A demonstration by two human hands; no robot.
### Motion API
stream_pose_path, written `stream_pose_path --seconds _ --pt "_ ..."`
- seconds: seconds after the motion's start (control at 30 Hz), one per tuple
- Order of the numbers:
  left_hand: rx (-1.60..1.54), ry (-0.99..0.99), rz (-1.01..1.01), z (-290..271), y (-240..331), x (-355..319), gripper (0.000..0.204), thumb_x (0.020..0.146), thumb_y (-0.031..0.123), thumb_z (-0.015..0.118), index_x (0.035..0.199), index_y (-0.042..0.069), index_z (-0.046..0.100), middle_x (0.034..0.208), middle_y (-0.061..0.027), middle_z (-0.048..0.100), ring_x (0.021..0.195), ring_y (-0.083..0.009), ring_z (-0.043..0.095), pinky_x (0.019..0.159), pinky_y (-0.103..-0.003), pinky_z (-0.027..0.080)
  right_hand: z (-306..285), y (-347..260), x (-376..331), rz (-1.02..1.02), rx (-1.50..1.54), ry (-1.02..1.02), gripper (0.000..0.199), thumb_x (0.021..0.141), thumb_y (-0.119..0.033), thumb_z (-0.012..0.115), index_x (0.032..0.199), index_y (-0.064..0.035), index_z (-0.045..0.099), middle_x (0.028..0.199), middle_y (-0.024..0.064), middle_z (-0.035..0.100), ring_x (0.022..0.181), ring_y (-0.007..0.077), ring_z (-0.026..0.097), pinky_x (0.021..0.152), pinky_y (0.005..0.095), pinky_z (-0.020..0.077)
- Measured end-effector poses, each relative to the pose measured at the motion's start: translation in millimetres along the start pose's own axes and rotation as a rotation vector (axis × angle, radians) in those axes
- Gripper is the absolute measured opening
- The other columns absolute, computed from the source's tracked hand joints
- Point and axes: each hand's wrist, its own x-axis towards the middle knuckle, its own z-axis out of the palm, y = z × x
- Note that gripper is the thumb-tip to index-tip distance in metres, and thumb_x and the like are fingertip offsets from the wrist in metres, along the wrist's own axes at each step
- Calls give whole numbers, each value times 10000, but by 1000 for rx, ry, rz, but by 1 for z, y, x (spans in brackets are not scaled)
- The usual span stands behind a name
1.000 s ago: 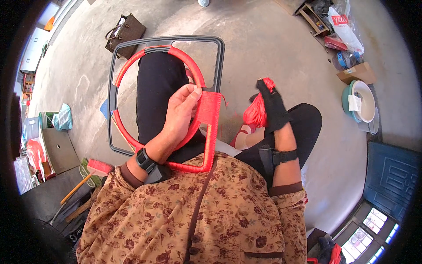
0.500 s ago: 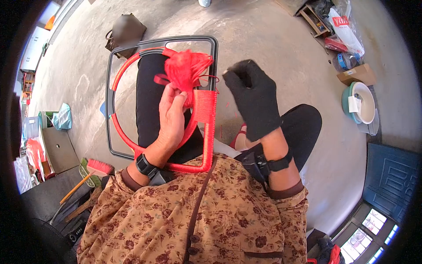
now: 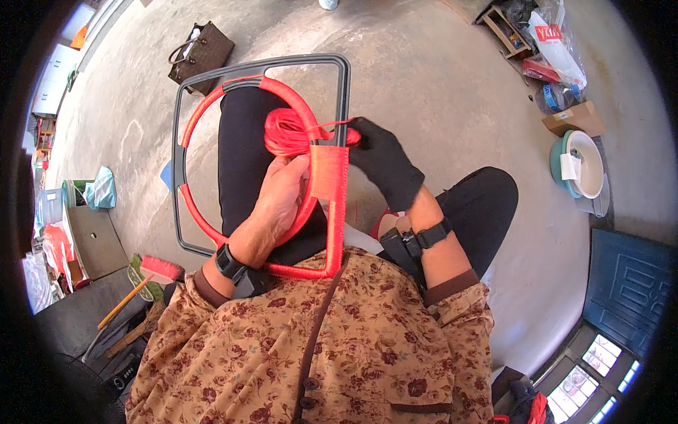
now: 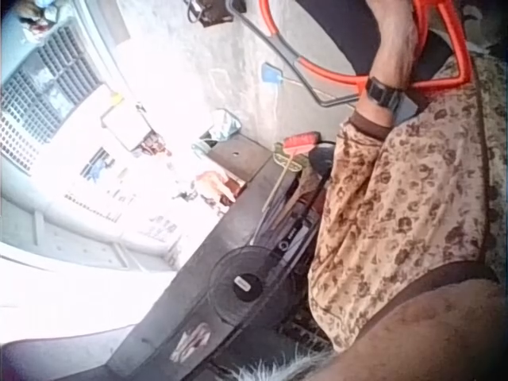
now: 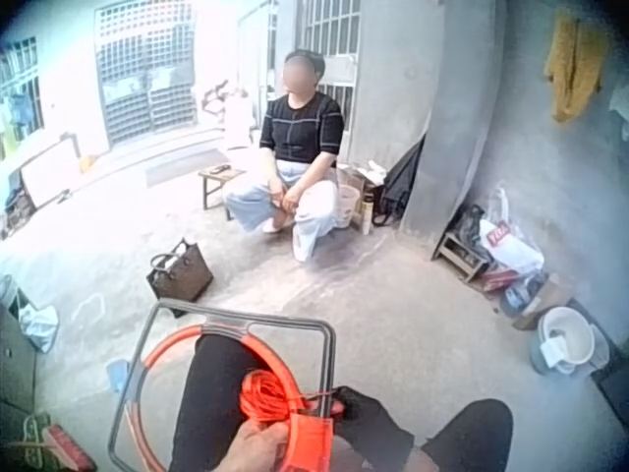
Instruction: The recorder is wrapping a red cord around a circular red and black frame, likely for furniture manufacturing.
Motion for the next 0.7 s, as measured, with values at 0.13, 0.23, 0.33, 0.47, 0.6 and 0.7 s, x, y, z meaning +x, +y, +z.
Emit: stream_pose_path --seconds 0.13,0.23,0.33,0.47,0.6,0.7 --pt "-38 -2 -27 -8 -2 6 209 960 146 486 1116 10 518 926 -59 650 774 -118 637 676 -270 531 -23 61 -18 -216 334 480 209 857 -126 610 1023 -1 582 925 45 619 856 155 603 767 275 489" --pt "-41 -5 56 -6 -1 3 219 969 170 500 1119 11 515 926 -55 649 794 -107 636 696 -255 534 -34 63 -42 -209 -115 687 205 871 -155 594 1016 -10 585 898 39 614 832 152 601 733 264 487" --pt "-18 -40 148 2 3 0 207 958 147 531 1115 15 515 928 -45 647 788 -94 632 695 -245 532 -43 52 -58 -174 148 606 205 877 -157 587 1023 -13 583 900 40 615 825 148 600 728 260 485" --pt "-19 -48 134 -1 -1 4 176 951 121 543 1088 11 527 910 -49 650 779 -99 638 696 -250 536 -54 31 -75 -135 505 501 205 884 -159 578 1031 -16 582 903 41 617 816 142 597 720 255 482" --pt "-12 -87 114 -5 -2 4 155 950 117 543 1072 21 550 962 -66 659 818 -118 655 737 -259 556 -56 23 -83 -102 873 381 206 891 -161 569 1040 -19 580 906 43 618 807 137 595 712 251 480" --pt "2 -78 121 -1 -2 3 148 948 120 550 1062 25 554 944 -57 660 807 -104 651 729 -249 553 -6 -15 -42 95 689 143 262 897 -179 577 1103 -18 587 845 36 627 720 118 577 665 253 465"
